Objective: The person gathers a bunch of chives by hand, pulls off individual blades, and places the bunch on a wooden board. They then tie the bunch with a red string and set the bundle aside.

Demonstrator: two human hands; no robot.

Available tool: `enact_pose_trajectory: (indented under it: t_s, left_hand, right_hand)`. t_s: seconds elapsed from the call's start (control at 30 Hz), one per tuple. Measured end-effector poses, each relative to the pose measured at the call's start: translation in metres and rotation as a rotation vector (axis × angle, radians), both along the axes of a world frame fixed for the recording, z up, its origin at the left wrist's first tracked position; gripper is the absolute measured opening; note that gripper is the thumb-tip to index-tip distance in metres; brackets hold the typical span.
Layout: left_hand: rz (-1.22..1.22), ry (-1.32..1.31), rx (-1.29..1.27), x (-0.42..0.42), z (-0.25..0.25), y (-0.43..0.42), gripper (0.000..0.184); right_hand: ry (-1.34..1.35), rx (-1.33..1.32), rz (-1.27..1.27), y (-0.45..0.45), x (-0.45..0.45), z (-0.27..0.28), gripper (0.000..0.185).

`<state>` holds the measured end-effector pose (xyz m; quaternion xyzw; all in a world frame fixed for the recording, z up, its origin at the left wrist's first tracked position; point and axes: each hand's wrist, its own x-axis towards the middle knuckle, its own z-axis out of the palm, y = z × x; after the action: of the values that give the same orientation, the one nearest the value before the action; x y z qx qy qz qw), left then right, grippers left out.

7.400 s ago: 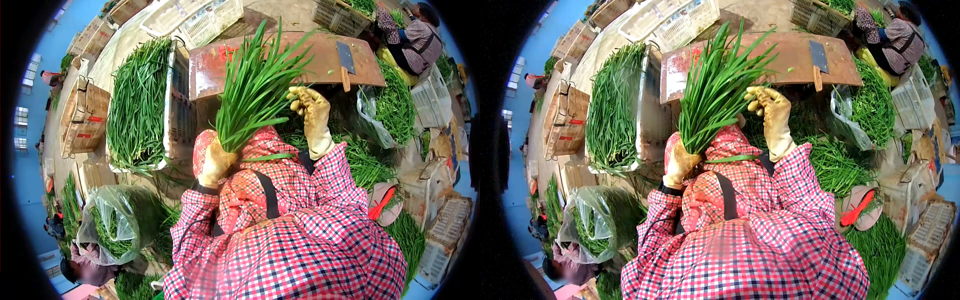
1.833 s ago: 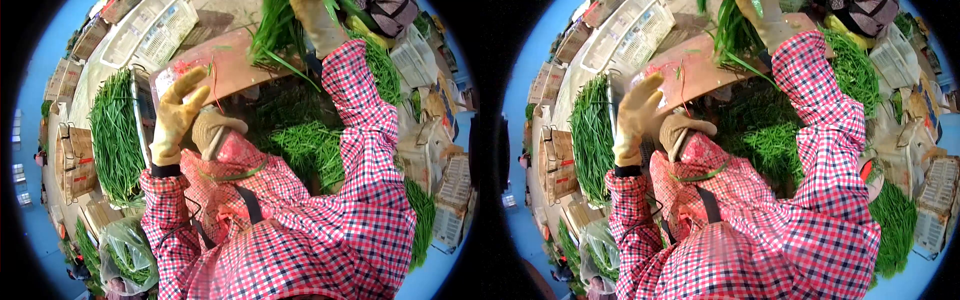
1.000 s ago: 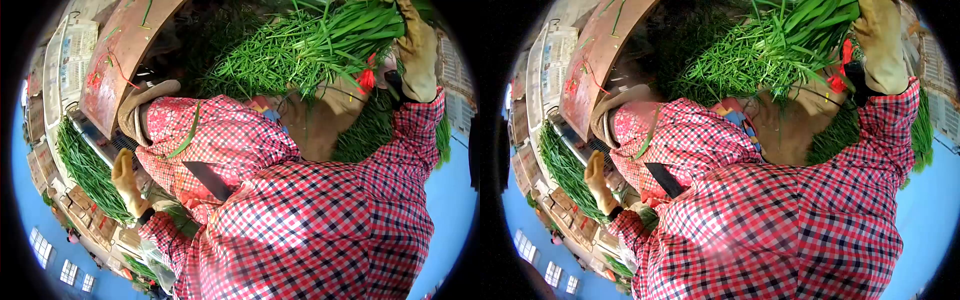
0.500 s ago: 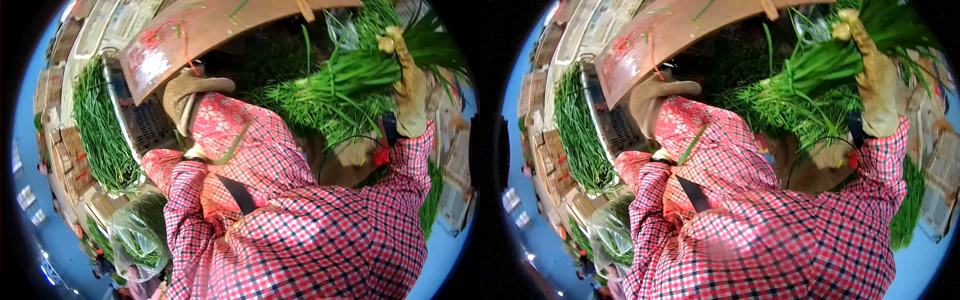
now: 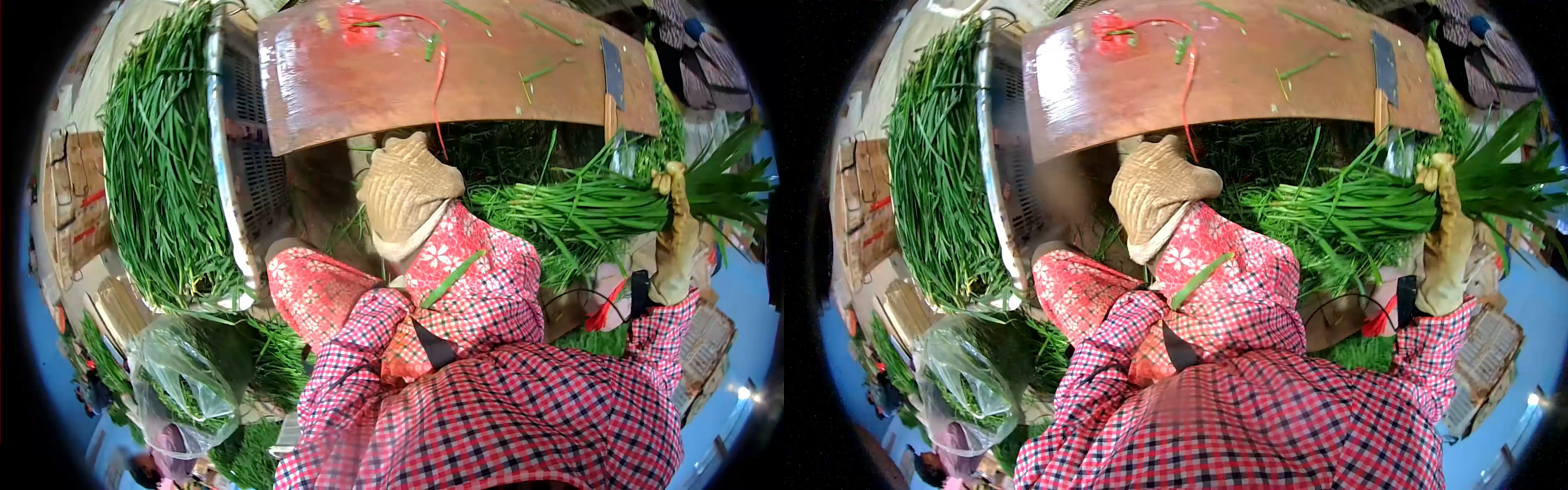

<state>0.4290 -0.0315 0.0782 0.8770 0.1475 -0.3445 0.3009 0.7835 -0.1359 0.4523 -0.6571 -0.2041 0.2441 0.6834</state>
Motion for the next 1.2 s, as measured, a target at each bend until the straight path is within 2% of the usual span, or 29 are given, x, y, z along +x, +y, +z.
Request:
enact_pose_trajectory:
  t_s: [0.03,0.1,0.13,0.17,0.23,0.3,0.37,0.4,0.53,0.6,0.67,0.7,0.77,0.8,0.83,0.87,0.9,0.97,1.0,1.03,1.07,1.13,1.17,1.2]
  left_hand:
    - [0.003,-0.002,-0.010,-0.002,-0.002,0.002,0.025]
    - [-0.006,-0.002,0.006,0.000,-0.001,0.007,0.025]
    - [-0.012,0.003,0.017,0.000,0.000,0.010,0.026]
    - [-0.021,0.007,0.032,0.001,0.002,0.013,0.026]
    - [-0.033,0.005,0.055,0.004,0.002,0.019,0.026]
    - [-0.039,0.004,0.094,0.004,0.000,0.028,0.027]
    - [-0.039,0.015,0.115,0.001,0.000,0.043,0.027]
    - [-0.042,0.010,0.144,-0.002,0.003,0.054,0.027]
    - [-0.055,0.013,0.237,-0.018,0.026,0.101,0.028]
    - [-0.048,-0.010,0.271,-0.032,0.043,0.124,0.029]
    - [0.020,-0.078,0.330,-0.051,0.071,0.145,0.029]
    - [0.129,-0.129,0.359,-0.059,0.086,0.156,0.030]
    - [0.488,-0.279,0.347,-0.065,0.129,0.171,0.031]
    - [0.653,-0.250,0.232,-0.067,0.159,0.175,0.030]
    - [0.817,-0.221,0.114,-0.066,0.189,0.177,0.030]
    - [0.973,-0.306,-0.008,-0.073,0.183,0.187,0.031]
    - [1.035,-0.488,-0.056,-0.069,0.200,0.185,0.028]
    - [1.124,-0.807,-0.080,-0.053,0.226,0.182,0.025]
    - [1.036,-0.919,-0.038,-0.048,0.233,0.189,0.023]
    - [1.036,-0.930,-0.019,-0.037,0.257,0.187,0.027]
    - [1.017,-0.966,0.002,-0.028,0.274,0.191,0.029]
    - [0.973,-1.039,0.039,-0.009,0.311,0.187,0.032]
    - [0.935,-1.081,0.060,0.003,0.330,0.188,0.035]
    - [0.700,-1.141,0.255,0.010,0.335,0.198,0.038]
  right_hand:
    - [-0.001,-0.092,-0.094,0.008,-0.012,0.006,0.031]
    - [0.123,0.149,0.195,0.011,-0.003,0.004,0.033]
    - [-0.081,-0.021,0.025,0.003,-0.015,0.005,0.039]
    - [-0.182,0.067,0.228,0.003,-0.006,-0.001,0.043]
    - [-0.762,-0.223,0.296,0.003,-0.004,0.009,0.044]
    - [-0.777,-0.287,0.124,-0.013,0.019,-0.006,0.052]
    - [-0.960,-0.347,0.139,-0.004,0.019,-0.011,0.054]
    - [-1.164,-0.314,0.099,0.012,-0.007,0.005,0.055]
    - [-1.278,-0.229,0.140,0.037,0.012,0.044,0.059]
    - [-1.377,-0.097,0.177,0.063,0.032,0.055,0.054]
    - [-0.985,0.053,0.112,0.076,0.000,0.091,0.033]
    - [-0.393,0.190,0.114,0.084,-0.034,0.112,0.030]
    - [-0.595,0.378,0.501,0.089,-0.022,0.129,0.029]
    - [-0.712,0.680,0.530,0.108,-0.022,0.123,0.028]
    - [-0.793,0.576,0.400,0.117,-0.020,0.124,0.027]
    - [-0.863,0.463,0.276,0.127,-0.017,0.125,0.027]
    - [-0.845,-0.058,-0.010,0.127,-0.013,0.130,0.030]
    - [-0.686,-0.445,-0.086,0.171,-0.011,0.101,0.027]
    - [-0.701,-0.462,-0.101,0.197,0.010,0.071,0.026]
    - [-0.701,-0.352,-0.075,0.214,0.037,0.053,0.024]
    - [-0.650,-0.204,-0.028,0.223,0.060,0.052,0.023]
    - [-0.367,0.263,0.256,0.217,0.098,0.059,0.022]
    - [-0.382,0.308,0.273,0.214,0.100,0.057,0.022]
    - [-0.511,0.278,0.212,0.214,0.087,0.048,0.022]
